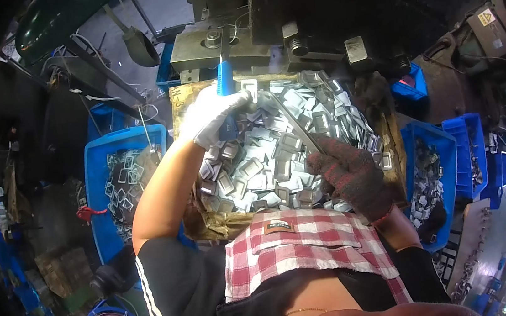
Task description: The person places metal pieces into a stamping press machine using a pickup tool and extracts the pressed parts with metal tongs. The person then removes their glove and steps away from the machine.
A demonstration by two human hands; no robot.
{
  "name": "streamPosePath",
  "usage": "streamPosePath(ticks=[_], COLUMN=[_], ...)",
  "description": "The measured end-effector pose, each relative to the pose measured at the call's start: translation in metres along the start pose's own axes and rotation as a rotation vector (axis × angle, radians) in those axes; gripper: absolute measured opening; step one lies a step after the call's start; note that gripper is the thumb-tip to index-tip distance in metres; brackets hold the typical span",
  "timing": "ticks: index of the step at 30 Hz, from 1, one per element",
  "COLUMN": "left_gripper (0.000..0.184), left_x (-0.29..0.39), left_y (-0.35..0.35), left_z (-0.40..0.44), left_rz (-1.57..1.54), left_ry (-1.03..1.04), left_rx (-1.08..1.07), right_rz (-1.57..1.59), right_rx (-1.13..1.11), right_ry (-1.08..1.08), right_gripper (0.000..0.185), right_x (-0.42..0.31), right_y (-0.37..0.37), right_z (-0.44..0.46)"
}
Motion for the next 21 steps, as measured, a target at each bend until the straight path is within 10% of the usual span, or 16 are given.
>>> streamPosePath(ticks=[21], left_gripper=[0.031], left_x=[0.048], left_y=[0.008], left_z=[0.023], left_rz=[0.476], left_ry=[-0.018], left_rx=[-0.026], right_rz=[-0.229], right_rx=[0.081], right_ry=[-0.075], right_gripper=[0.037], right_x=[0.001], right_y=[-0.025], right_z=[-0.003])
Point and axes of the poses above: each hand's wrist, its own z-axis towards the middle knuckle, its own y-axis out of the palm, x = y × z, the point moved 3 cm from there along z, towards the middle knuckle, and after that the axes turned 13 degrees about -y, right-handed, at the moved point
